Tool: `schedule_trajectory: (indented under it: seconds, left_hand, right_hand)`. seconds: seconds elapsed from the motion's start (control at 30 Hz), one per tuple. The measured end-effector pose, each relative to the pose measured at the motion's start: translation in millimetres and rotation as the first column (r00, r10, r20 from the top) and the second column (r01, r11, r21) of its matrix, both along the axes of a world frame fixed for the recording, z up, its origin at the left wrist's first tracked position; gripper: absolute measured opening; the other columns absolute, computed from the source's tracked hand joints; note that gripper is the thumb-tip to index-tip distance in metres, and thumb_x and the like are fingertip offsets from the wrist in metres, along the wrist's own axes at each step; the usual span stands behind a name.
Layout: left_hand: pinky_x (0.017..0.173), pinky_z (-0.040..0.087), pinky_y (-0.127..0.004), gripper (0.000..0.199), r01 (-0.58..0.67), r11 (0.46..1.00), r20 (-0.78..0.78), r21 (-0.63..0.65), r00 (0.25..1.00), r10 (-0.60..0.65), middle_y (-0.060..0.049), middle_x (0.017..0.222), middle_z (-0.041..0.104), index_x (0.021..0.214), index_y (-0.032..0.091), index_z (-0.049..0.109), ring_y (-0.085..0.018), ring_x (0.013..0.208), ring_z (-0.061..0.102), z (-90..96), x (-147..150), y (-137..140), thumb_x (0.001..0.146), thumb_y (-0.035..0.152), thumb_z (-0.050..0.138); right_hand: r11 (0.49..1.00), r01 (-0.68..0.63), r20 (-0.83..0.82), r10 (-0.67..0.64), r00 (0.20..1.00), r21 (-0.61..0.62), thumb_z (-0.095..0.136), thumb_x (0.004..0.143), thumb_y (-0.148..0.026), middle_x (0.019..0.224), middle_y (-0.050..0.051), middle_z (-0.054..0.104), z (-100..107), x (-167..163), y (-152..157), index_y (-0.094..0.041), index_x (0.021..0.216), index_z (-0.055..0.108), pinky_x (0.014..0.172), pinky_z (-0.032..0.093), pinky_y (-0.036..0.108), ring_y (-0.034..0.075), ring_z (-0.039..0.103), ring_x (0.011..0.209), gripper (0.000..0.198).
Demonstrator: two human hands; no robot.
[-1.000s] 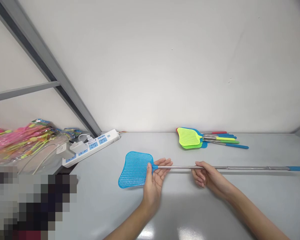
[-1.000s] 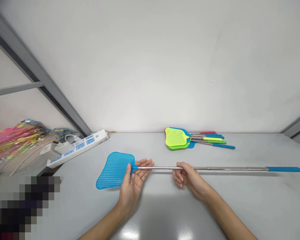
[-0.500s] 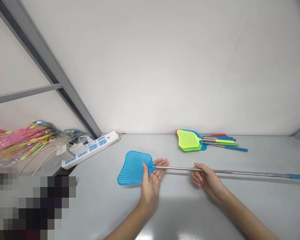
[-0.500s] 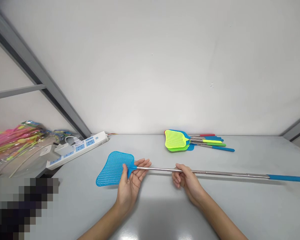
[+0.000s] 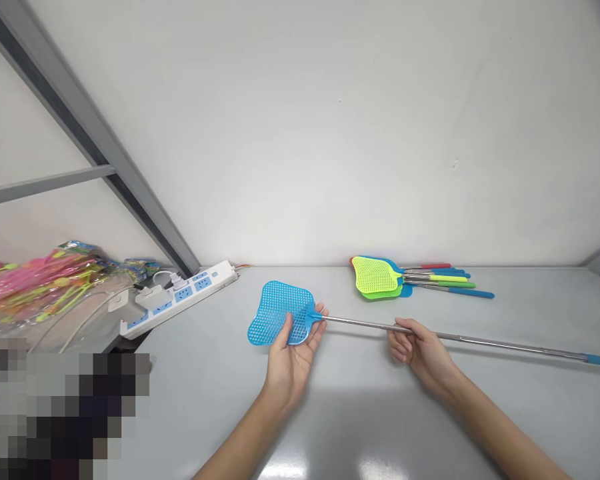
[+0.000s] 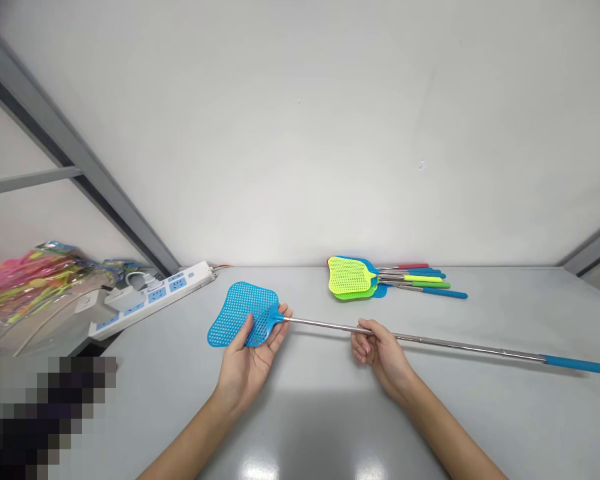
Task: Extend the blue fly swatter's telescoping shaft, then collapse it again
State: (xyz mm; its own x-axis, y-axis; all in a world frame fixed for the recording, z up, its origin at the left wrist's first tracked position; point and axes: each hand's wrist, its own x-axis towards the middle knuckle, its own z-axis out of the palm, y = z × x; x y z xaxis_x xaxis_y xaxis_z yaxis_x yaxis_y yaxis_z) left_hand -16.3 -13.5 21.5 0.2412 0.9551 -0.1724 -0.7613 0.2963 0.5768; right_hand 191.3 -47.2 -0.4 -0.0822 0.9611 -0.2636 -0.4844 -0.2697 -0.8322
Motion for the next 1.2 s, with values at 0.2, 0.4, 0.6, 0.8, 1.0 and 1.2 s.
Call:
schedule_trajectory:
  seconds: [0.2,0.4,0.6,0.8,1.0,1.2]
  left_hand:
    - [0.092,0.037,-0.035,0.032,0.018,0.998,0.001,-0.057,1.000,-0.018,-0.014,0.111,0.054,0.101,0.009,0.054,-0.025,0.105,0.047,-0.7,-1.1,2.8,0.077,0.029,0.047]
    - [0.092,0.038,-0.035,0.027,-0.047,0.999,-0.139,-0.025,0.989,0.043,-0.013,0.105,0.058,0.097,0.010,0.056,-0.023,0.100,0.051,-5.6,3.0,-1.0,0.075,0.024,0.049]
    - [0.092,0.037,-0.035,0.029,-0.048,0.998,-0.151,-0.026,0.988,0.044,-0.012,0.111,0.054,0.102,0.013,0.054,-0.022,0.103,0.049,-12.7,4.8,-5.0,0.076,0.024,0.050]
    - [0.093,0.037,-0.034,0.030,-0.055,0.998,-0.130,-0.043,0.990,0.049,-0.012,0.113,0.053,0.104,0.014,0.052,-0.022,0.104,0.048,-15.4,6.8,-7.4,0.076,0.025,0.050]
    - [0.093,0.037,-0.035,0.031,-0.070,0.997,-0.129,-0.038,0.990,0.065,-0.012,0.112,0.054,0.104,0.014,0.052,-0.022,0.104,0.048,-20.1,8.5,-11.0,0.076,0.026,0.049]
    - [0.094,0.036,-0.034,0.030,-0.064,0.998,-0.142,-0.021,0.988,0.060,-0.011,0.112,0.054,0.104,0.015,0.052,-0.021,0.104,0.048,-22.1,9.2,-11.8,0.077,0.028,0.047]
  right_hand:
    - [0.998,-0.029,0.077,0.024,0.997,0.054,0.041,0.078,-0.035,0.042,-0.002,0.031,1.3,-0.4,0.1,-0.018,0.039,0.034,0.047,0.024,0.027,0.010,0.031,0.041,0.043]
    - [0.999,-0.052,0.042,0.051,0.998,0.007,0.038,0.078,-0.035,0.043,-0.003,0.030,1.8,-0.6,-1.1,-0.018,0.041,0.030,0.045,0.022,0.026,0.009,0.029,0.040,0.041]
    - [0.995,-0.089,-0.024,0.088,0.996,-0.048,0.036,0.077,-0.036,0.042,-0.004,0.030,-0.4,-2.5,-1.8,-0.019,0.042,0.026,0.044,0.022,0.026,0.010,0.032,0.038,0.040]
    - [0.993,-0.100,-0.037,0.097,0.995,-0.067,0.034,0.078,-0.036,0.042,-0.003,0.030,-1.5,-4.0,-3.0,-0.019,0.042,0.024,0.045,0.023,0.026,0.010,0.033,0.038,0.041]
    - [0.993,-0.094,-0.040,0.092,0.995,-0.065,0.035,0.078,-0.037,0.043,-0.003,0.031,-2.2,-3.4,-3.1,-0.020,0.042,0.025,0.045,0.024,0.026,0.011,0.035,0.039,0.041]
    - [0.990,-0.110,-0.045,0.106,0.993,-0.085,0.033,0.079,-0.037,0.042,-0.003,0.032,-3.6,-4.4,-2.5,-0.020,0.042,0.025,0.046,0.025,0.027,0.011,0.035,0.038,0.042]
